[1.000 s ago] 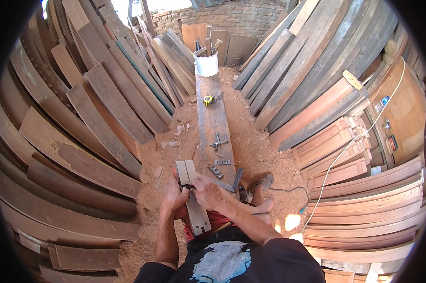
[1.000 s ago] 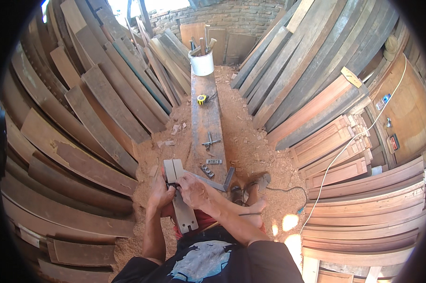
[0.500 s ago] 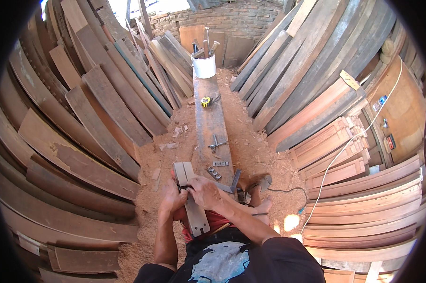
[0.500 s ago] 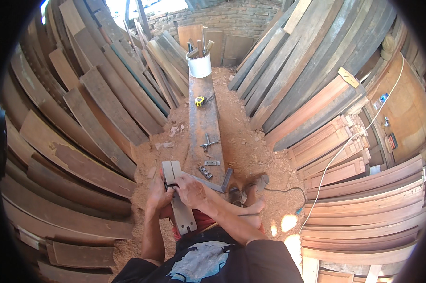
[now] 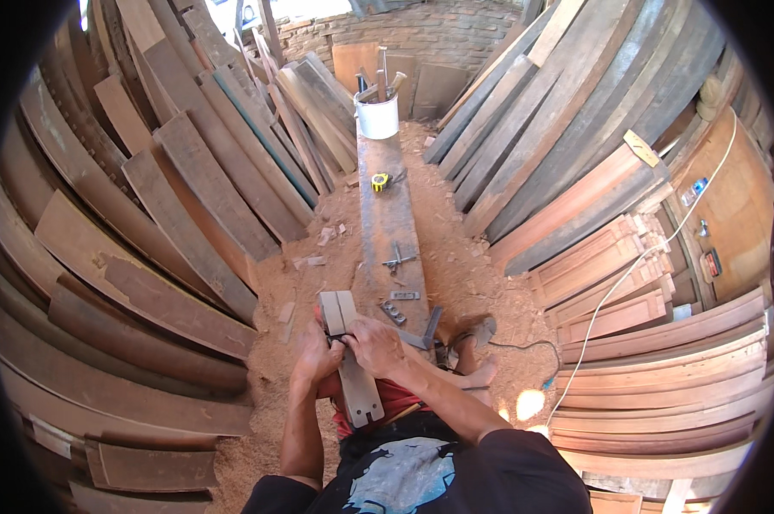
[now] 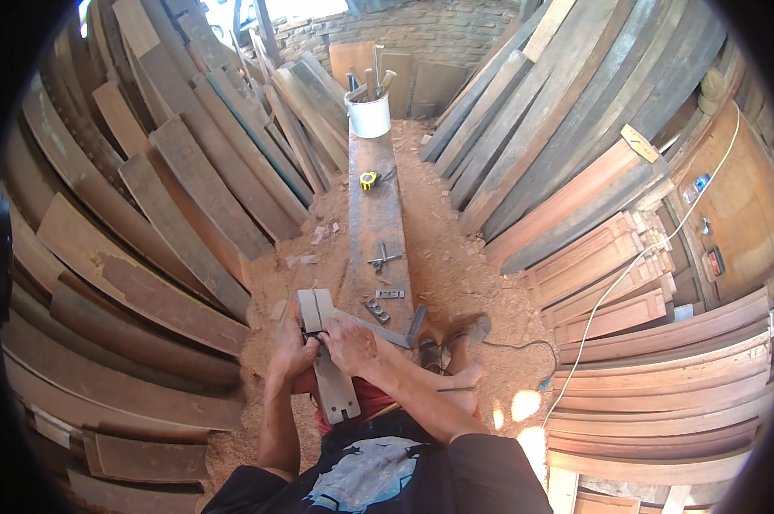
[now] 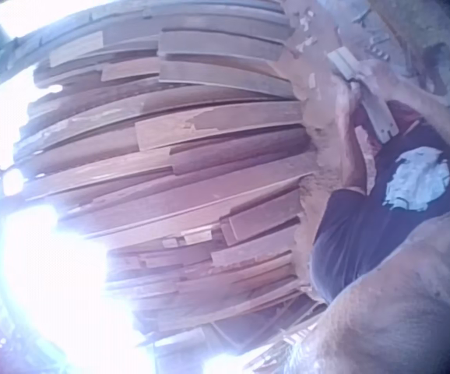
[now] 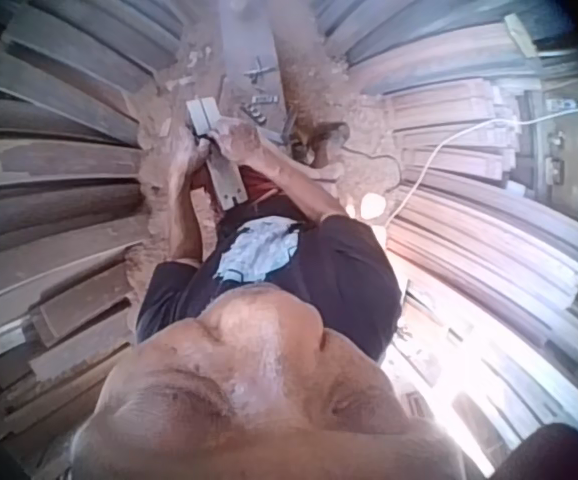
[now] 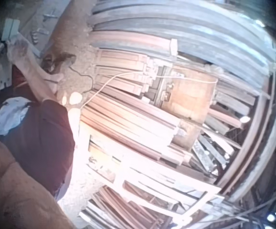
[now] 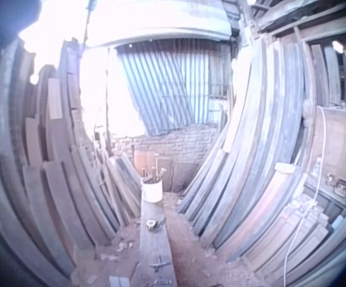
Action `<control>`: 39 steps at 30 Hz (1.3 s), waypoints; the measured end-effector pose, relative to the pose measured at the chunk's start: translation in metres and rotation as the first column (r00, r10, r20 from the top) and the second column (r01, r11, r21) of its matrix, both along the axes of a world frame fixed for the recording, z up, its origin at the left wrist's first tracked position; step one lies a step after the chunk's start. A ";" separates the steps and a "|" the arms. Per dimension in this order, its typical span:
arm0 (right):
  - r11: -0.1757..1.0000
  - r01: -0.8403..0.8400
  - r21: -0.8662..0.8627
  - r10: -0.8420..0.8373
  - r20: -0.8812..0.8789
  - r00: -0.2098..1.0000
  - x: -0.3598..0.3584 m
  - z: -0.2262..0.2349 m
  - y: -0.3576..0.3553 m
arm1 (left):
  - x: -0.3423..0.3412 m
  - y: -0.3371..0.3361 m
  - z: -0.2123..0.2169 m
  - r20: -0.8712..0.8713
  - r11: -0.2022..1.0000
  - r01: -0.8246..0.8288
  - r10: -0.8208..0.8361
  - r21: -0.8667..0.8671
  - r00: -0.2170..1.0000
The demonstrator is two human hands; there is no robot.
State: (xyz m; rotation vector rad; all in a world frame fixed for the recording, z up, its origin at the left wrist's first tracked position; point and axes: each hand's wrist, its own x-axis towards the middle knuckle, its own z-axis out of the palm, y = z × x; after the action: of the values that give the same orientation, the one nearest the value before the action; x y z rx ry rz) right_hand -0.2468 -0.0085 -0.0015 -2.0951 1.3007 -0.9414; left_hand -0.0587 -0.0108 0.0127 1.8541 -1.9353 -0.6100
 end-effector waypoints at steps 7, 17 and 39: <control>0.998 0.009 0.055 -0.010 0.020 1.000 0.001 -0.008 0.001 | -0.006 -0.002 0.016 -0.049 0.983 -0.026 0.035 0.180 0.998; 0.999 0.024 -0.028 -0.023 0.029 0.999 0.001 0.002 0.001 | -0.008 -0.004 0.020 -0.003 0.970 -0.042 0.044 0.240 0.999; 0.998 0.046 0.046 -0.048 0.043 0.998 0.005 -0.002 0.001 | -0.001 -0.001 0.004 -0.012 0.994 -0.024 0.026 0.105 1.000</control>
State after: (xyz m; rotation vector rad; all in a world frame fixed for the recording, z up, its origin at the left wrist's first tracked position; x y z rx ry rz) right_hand -0.2415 -0.0074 -0.0030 -2.0070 1.3416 -0.9640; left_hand -0.0593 -0.0118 0.0166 1.9291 -1.9019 -0.7272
